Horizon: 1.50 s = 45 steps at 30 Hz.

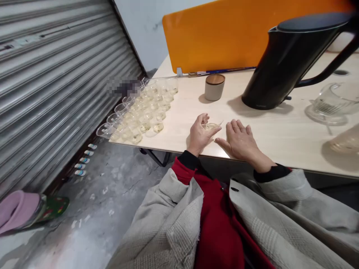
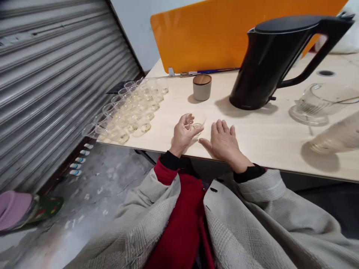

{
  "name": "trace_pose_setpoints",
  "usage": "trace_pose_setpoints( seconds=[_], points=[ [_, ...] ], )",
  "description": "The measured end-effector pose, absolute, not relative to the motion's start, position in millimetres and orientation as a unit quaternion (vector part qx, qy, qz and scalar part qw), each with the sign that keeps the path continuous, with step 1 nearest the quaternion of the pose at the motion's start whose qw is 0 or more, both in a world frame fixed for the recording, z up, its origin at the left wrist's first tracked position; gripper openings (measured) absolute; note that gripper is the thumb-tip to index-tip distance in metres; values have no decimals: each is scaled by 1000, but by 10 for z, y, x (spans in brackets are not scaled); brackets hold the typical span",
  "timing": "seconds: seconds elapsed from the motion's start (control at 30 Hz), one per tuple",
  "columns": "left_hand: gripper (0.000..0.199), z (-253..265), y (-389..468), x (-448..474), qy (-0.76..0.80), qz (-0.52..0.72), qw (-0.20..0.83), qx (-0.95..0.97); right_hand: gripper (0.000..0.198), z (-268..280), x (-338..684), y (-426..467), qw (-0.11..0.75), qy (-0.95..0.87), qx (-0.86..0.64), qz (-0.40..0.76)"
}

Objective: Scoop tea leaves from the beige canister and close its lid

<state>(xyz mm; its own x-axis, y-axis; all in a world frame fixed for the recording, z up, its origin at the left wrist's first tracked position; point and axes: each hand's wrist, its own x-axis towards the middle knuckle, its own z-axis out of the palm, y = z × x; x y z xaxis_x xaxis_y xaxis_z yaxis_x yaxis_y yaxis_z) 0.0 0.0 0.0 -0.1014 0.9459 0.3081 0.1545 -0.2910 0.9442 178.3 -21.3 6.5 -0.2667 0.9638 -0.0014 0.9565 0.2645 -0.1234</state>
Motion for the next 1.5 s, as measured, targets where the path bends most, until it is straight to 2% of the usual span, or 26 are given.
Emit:
trace_pose_setpoints(
  seconds=[0.2,0.3,0.43,0.53,0.77,1.03,1.5],
  points=[
    [67,71,-330,-400,528,583,294,543,91,50,1792,-214,47,-799,-598,34],
    [70,78,-584,-803,596,596,200,500,90,34,1801,-213,48,-801,-596,30],
    [65,43,-847,-1311,671,590,36,448,90,21,1809,-219,51,-804,-592,28],
    [62,-28,-898,-1549,699,585,-23,411,90,34,1805,-230,54,-804,-592,29],
    [62,-195,-802,-1709,719,574,-56,388,85,56,1802,-240,67,-812,-580,19],
    [79,-281,-812,-1706,712,589,-70,376,76,108,1775,-262,36,-808,-587,14],
    [74,-312,-775,-1733,716,589,-85,365,72,106,1783,-244,43,-812,-582,2]
  ],
)
